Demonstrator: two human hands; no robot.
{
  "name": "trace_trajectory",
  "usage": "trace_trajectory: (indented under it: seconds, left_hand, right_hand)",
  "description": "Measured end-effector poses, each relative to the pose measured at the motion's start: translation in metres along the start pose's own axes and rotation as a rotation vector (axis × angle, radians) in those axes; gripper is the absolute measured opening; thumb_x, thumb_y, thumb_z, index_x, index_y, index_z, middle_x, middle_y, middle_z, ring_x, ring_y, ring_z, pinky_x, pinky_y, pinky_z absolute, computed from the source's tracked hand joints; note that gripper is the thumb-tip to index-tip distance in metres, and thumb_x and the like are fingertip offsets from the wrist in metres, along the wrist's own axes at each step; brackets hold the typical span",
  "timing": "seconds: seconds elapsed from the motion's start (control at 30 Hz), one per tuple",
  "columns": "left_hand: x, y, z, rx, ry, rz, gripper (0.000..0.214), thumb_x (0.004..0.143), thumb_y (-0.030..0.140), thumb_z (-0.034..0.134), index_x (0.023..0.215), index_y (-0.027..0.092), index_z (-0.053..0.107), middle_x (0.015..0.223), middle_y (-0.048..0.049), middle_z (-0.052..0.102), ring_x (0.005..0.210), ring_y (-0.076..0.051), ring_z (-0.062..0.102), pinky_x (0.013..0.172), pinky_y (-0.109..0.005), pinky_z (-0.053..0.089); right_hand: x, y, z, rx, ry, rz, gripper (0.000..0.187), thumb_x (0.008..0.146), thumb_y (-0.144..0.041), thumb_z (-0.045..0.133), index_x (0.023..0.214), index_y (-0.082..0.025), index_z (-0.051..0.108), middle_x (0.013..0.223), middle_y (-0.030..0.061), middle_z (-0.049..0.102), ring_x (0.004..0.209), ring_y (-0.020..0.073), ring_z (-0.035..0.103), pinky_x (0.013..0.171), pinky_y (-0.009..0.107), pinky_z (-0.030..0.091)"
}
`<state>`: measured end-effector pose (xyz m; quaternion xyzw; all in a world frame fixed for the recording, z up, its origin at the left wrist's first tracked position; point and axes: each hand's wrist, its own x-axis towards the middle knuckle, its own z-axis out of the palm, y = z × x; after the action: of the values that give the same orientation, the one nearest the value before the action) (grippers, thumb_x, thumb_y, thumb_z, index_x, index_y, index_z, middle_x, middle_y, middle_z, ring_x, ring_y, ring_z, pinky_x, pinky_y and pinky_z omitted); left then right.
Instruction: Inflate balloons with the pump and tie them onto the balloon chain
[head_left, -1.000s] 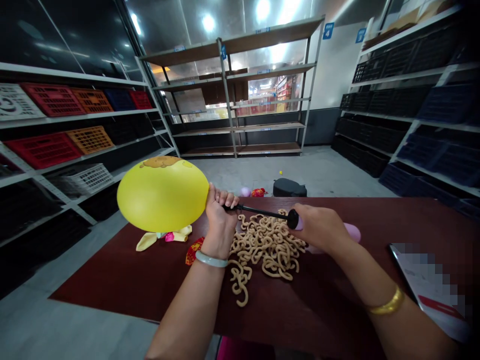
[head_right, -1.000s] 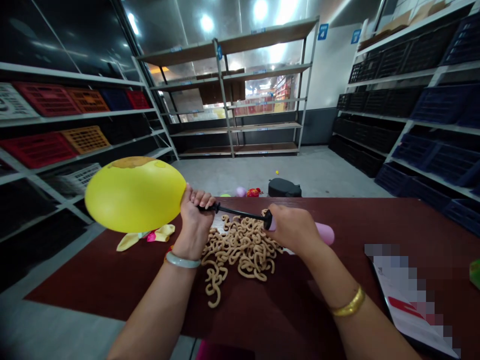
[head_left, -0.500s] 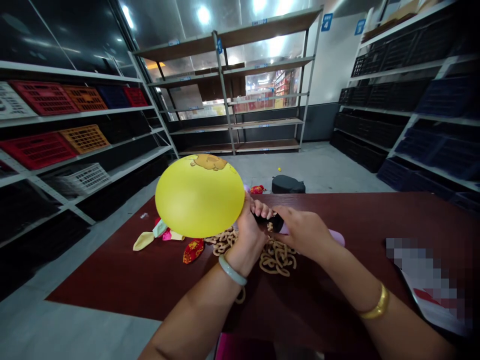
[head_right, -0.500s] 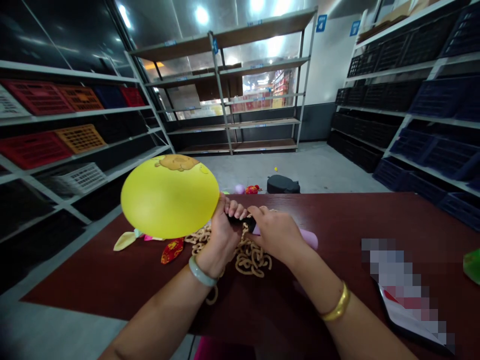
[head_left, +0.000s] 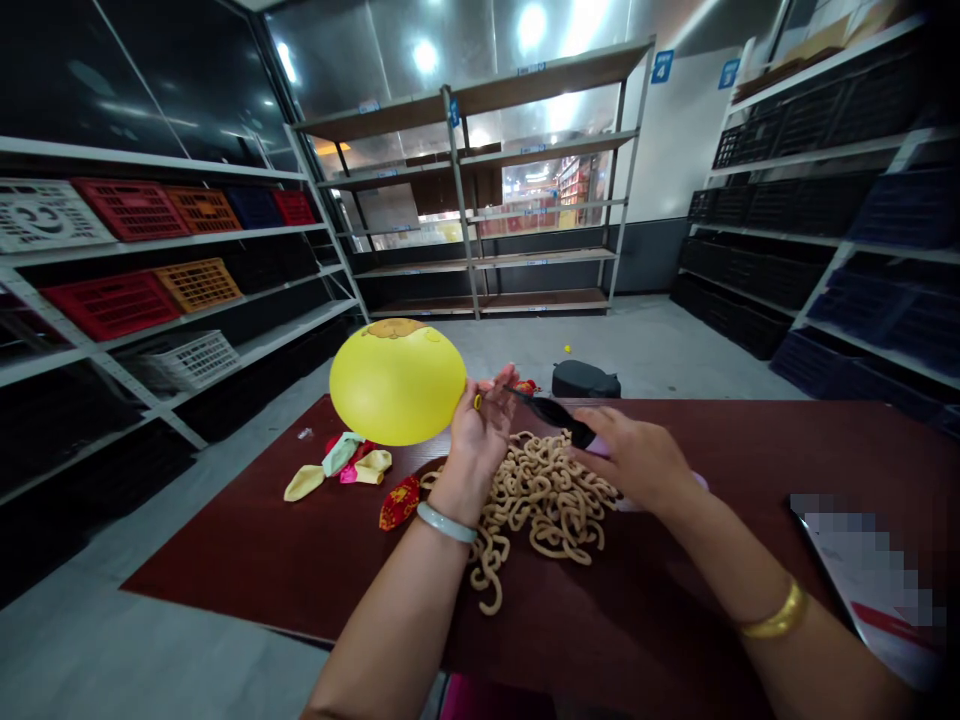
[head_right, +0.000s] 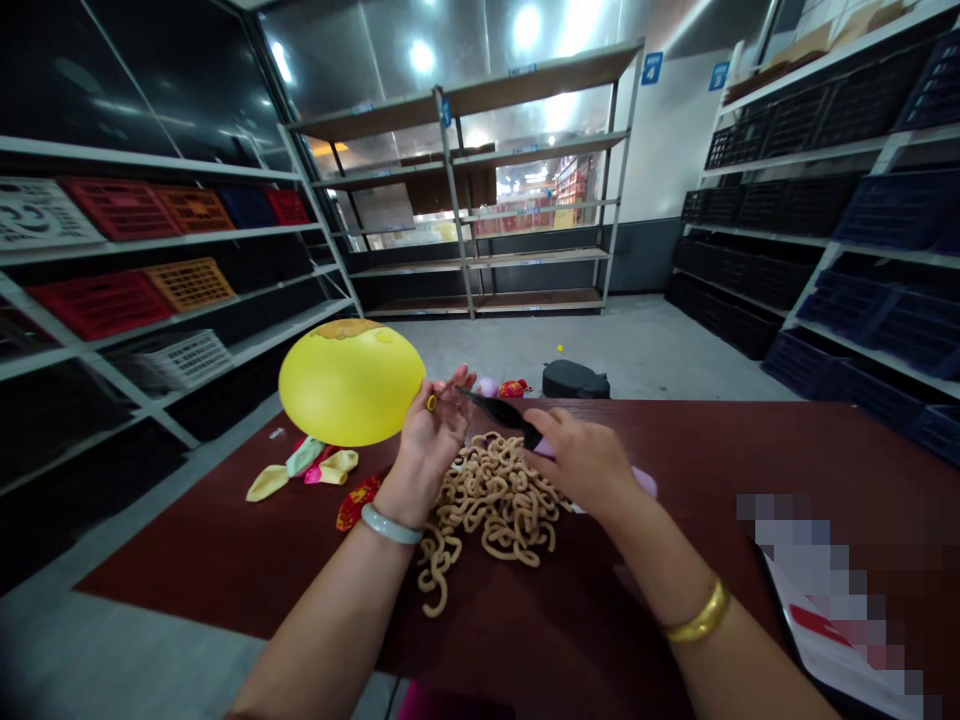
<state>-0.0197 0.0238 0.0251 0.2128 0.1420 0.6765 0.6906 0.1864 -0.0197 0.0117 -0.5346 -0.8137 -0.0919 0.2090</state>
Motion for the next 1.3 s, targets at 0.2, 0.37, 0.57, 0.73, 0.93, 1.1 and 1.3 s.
trace_trajectory:
  seconds: [0.2, 0.37, 0.57, 0.73, 0.93, 1.1, 1.3]
  left_hand:
    - [0.003, 0.013, -0.005, 0.047, -0.097, -0.060, 0.028, 0.092, 0.036, 0.045, 0.098, 0.018, 0.066, 0.132, -0.0102, 0.056, 0.126, -0.023, 0.048, 0.100, -0.040, 0.042]
    - [0.002, 0.007, -0.003, 0.110, -0.171, -0.112, 0.037, 0.093, 0.040, 0.042, 0.114, 0.019, 0.064, 0.137, -0.0074, 0.052, 0.132, -0.022, 0.040, 0.107, -0.037, 0.037]
    - [-0.004, -0.026, -0.004, 0.225, -0.147, -0.171, 0.037, 0.092, 0.044, 0.044, 0.117, 0.026, 0.064, 0.140, -0.0029, 0.049, 0.138, -0.019, 0.031, 0.114, -0.035, 0.022]
    - [-0.026, -0.066, 0.000, 0.248, -0.183, -0.192, 0.041, 0.087, 0.041, 0.055, 0.126, 0.028, 0.059, 0.145, -0.0049, 0.043, 0.135, -0.023, 0.035, 0.112, -0.038, 0.025]
    - [-0.034, -0.076, 0.000, 0.189, -0.154, -0.231, 0.046, 0.082, 0.044, 0.063, 0.126, 0.032, 0.058, 0.138, -0.0068, 0.050, 0.127, -0.021, 0.045, 0.105, -0.033, 0.035]
    - [-0.032, -0.073, 0.002, 0.227, -0.101, -0.308, 0.040, 0.079, 0.042, 0.065, 0.117, 0.027, 0.065, 0.125, -0.0077, 0.060, 0.112, -0.023, 0.056, 0.092, -0.032, 0.045]
    - [-0.026, -0.055, 0.009, 0.222, -0.054, -0.312, 0.021, 0.075, 0.031, 0.071, 0.090, 0.016, 0.071, 0.102, -0.0097, 0.069, 0.090, -0.020, 0.063, 0.080, -0.030, 0.047]
  right_hand:
    - [-0.001, 0.059, 0.012, -0.079, -0.158, 0.293, 0.054, 0.083, -0.058, 0.046, 0.128, -0.028, 0.051, 0.110, 0.0123, 0.065, 0.087, 0.0291, 0.064, 0.065, 0.036, 0.044]
    - [-0.009, 0.096, 0.032, -0.111, -0.389, 0.435, 0.053, 0.077, -0.060, 0.052, 0.115, -0.023, 0.059, 0.101, 0.0137, 0.067, 0.091, 0.0323, 0.063, 0.067, 0.038, 0.044]
    - [0.000, 0.067, 0.025, -0.048, -0.089, 0.312, 0.039, 0.080, -0.051, 0.055, 0.102, -0.021, 0.065, 0.111, 0.0149, 0.063, 0.107, 0.0320, 0.055, 0.089, 0.047, 0.041]
    - [0.008, -0.007, 0.014, 0.683, 0.098, -0.024, 0.034, 0.085, -0.043, 0.054, 0.111, -0.022, 0.057, 0.108, 0.0077, 0.064, 0.092, 0.0199, 0.061, 0.078, 0.033, 0.048]
    - [0.008, -0.027, 0.028, 0.823, 0.143, 0.131, 0.011, 0.081, -0.030, 0.059, 0.084, -0.021, 0.061, 0.087, 0.0036, 0.066, 0.079, 0.0182, 0.059, 0.070, 0.031, 0.046]
    - [0.009, -0.019, 0.028, 0.650, 0.091, 0.084, 0.010, 0.081, -0.024, 0.054, 0.089, -0.019, 0.060, 0.094, 0.0062, 0.065, 0.090, 0.0204, 0.059, 0.080, 0.035, 0.044]
    - [0.007, -0.022, 0.018, 0.915, 0.098, 0.279, 0.015, 0.082, -0.035, 0.053, 0.082, -0.021, 0.057, 0.082, 0.0033, 0.065, 0.068, 0.0170, 0.060, 0.060, 0.031, 0.048]
